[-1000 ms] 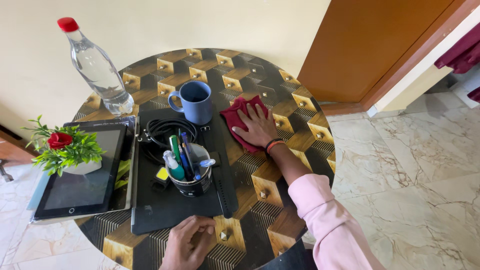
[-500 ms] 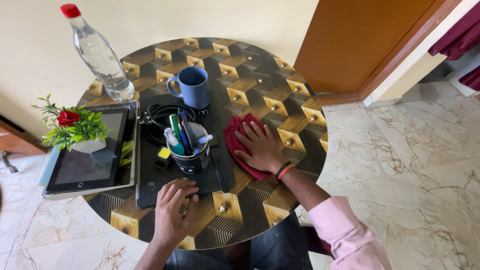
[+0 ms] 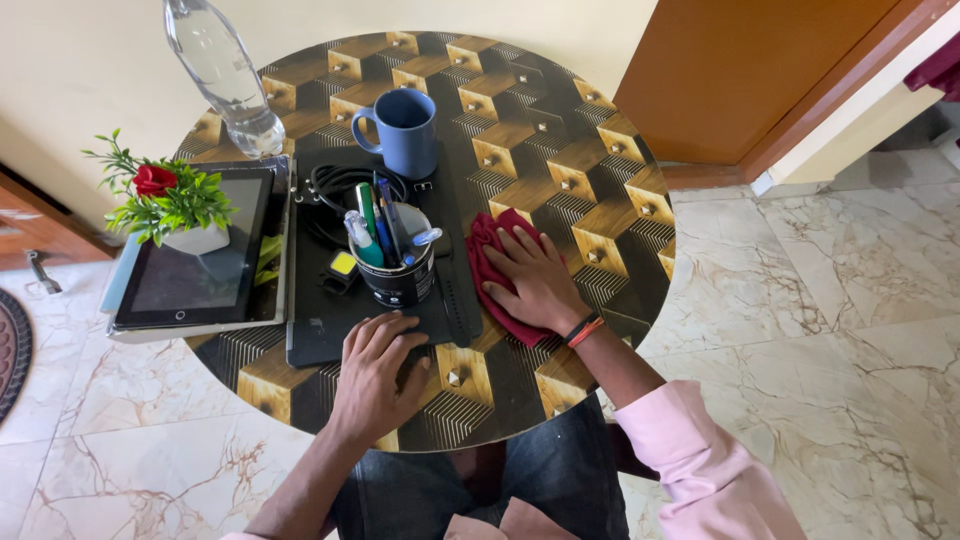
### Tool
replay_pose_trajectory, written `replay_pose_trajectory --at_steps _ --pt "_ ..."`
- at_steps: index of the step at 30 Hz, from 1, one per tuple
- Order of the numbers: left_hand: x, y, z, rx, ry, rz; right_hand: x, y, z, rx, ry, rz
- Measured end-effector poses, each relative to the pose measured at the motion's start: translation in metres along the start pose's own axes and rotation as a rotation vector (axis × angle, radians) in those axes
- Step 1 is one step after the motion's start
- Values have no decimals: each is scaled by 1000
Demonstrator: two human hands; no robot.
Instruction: The person wipes a closed laptop with a red cloth, then moves a pen holder, tablet, and mug to clean the table surface underneath. They wipe the table in circular motions and then return the items to their original positions.
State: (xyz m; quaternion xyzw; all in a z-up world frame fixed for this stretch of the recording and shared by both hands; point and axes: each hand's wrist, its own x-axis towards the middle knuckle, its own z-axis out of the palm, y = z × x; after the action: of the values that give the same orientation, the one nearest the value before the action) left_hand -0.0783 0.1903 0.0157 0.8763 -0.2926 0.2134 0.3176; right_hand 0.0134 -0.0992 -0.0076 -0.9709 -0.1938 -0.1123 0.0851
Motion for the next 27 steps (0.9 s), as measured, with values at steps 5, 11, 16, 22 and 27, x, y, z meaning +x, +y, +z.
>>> replay_pose_trajectory --at_steps 5,11,16,22,27 --pt "-4 -3 7 61 -56 34 0 4 5 -33 23 -19" --pt "-8 5 5 176 -86 51 -20 -11 4 -61 66 25" --pt "-27 4 17 229 -63 49 -59 -28 19 -102 66 31" --pt "-51 10 22 279 12 36 -107 -49 19 -114 29 30" --pt "-55 15 20 277 -8 -10 -130 -72 7 -136 99 -9"
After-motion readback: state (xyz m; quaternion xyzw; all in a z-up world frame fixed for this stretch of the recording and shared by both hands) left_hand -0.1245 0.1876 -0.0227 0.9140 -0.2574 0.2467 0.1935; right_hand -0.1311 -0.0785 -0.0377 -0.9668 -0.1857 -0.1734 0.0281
